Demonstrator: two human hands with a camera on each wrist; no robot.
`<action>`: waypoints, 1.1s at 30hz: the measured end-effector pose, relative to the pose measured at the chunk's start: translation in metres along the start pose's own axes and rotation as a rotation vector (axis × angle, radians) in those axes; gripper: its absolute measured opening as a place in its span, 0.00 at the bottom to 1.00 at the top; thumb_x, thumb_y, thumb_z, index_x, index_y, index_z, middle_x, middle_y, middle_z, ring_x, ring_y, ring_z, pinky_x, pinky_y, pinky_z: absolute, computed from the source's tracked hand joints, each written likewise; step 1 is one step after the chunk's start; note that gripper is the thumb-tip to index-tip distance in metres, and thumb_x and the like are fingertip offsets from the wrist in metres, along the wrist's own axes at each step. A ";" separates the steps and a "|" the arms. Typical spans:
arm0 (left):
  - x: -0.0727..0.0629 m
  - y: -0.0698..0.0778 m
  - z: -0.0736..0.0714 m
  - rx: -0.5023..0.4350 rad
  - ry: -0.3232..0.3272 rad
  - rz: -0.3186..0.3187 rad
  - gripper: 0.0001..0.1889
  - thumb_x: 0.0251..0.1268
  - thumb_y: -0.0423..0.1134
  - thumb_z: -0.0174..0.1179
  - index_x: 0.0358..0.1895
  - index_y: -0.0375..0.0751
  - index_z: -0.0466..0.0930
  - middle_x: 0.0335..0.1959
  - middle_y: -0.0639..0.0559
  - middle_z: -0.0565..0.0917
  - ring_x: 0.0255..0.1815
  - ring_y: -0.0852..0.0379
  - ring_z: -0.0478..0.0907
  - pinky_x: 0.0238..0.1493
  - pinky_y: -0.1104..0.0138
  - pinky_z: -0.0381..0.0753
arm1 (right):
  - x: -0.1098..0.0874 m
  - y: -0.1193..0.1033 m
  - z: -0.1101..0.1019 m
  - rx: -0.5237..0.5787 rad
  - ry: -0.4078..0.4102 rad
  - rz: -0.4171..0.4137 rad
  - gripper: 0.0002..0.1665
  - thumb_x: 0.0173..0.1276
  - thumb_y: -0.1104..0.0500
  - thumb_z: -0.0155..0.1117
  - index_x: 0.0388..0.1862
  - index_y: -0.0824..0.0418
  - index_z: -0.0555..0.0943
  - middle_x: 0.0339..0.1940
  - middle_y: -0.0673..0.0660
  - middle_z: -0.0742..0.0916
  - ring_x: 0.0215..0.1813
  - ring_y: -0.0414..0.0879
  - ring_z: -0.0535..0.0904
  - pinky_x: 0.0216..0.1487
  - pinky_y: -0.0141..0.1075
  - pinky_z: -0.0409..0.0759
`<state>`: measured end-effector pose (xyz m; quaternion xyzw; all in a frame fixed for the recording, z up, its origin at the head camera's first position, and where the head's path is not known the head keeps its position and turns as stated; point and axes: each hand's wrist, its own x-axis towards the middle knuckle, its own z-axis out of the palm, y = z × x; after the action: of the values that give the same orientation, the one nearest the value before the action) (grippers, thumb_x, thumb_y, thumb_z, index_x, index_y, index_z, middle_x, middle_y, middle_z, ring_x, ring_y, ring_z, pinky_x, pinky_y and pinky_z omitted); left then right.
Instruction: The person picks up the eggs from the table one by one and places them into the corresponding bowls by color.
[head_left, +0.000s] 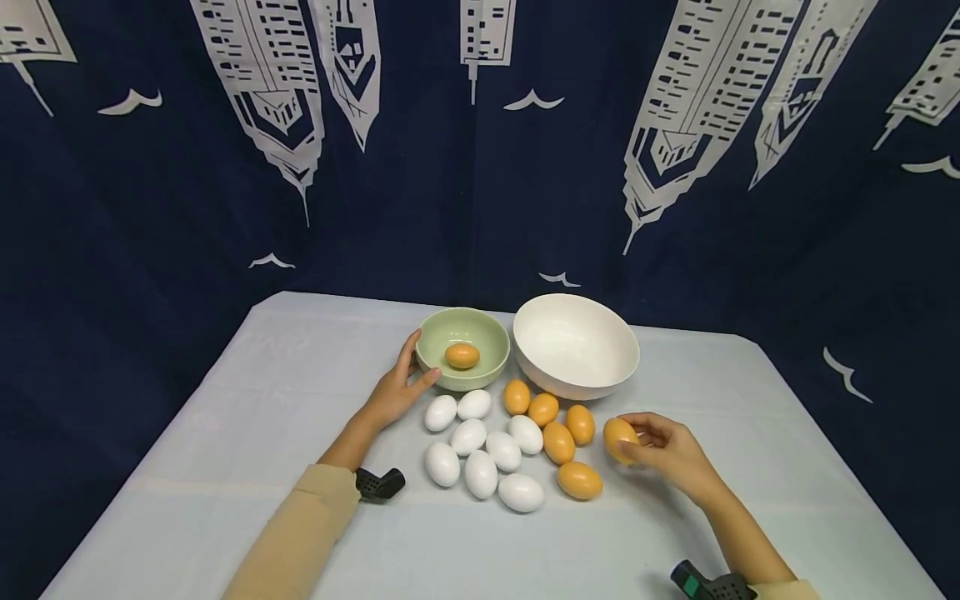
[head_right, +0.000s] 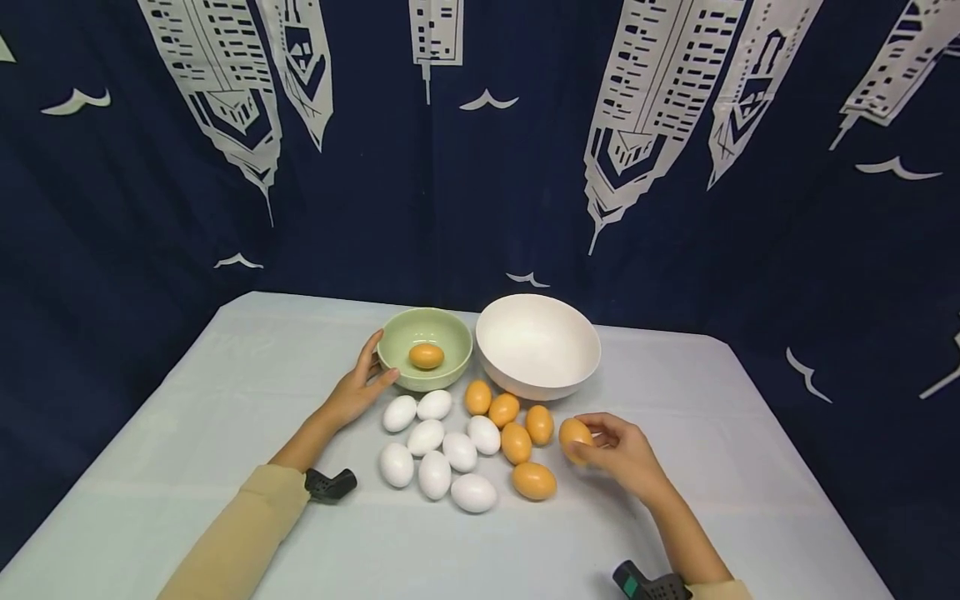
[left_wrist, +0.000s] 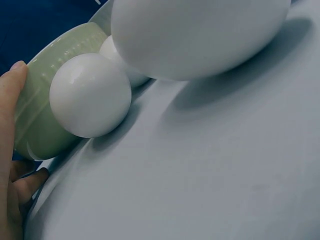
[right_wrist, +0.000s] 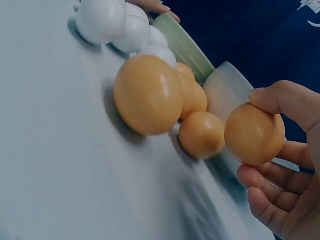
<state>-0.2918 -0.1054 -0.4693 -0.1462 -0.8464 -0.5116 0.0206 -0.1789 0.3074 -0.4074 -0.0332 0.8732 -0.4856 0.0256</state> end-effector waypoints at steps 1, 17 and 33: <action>0.000 0.000 0.000 -0.001 0.000 -0.001 0.43 0.70 0.58 0.55 0.79 0.61 0.39 0.74 0.40 0.60 0.67 0.42 0.68 0.67 0.42 0.59 | 0.002 -0.002 0.001 -0.002 -0.004 -0.011 0.29 0.62 0.57 0.72 0.58 0.70 0.77 0.49 0.63 0.83 0.40 0.47 0.80 0.37 0.35 0.82; -0.002 -0.005 -0.002 -0.019 -0.006 0.007 0.43 0.70 0.56 0.56 0.79 0.60 0.38 0.74 0.40 0.61 0.68 0.42 0.67 0.68 0.44 0.58 | 0.042 -0.048 0.024 -0.009 -0.100 -0.146 0.27 0.61 0.57 0.73 0.56 0.68 0.79 0.41 0.59 0.85 0.40 0.50 0.78 0.38 0.34 0.79; 0.002 -0.005 -0.004 -0.021 -0.008 0.025 0.43 0.70 0.56 0.56 0.79 0.60 0.38 0.76 0.42 0.57 0.69 0.43 0.66 0.68 0.45 0.58 | 0.084 -0.084 0.046 0.025 -0.161 -0.254 0.25 0.59 0.58 0.73 0.55 0.66 0.81 0.44 0.60 0.85 0.41 0.50 0.79 0.39 0.34 0.79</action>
<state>-0.2960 -0.1106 -0.4716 -0.1592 -0.8393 -0.5194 0.0221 -0.2565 0.2170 -0.3617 -0.1816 0.8510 -0.4916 0.0343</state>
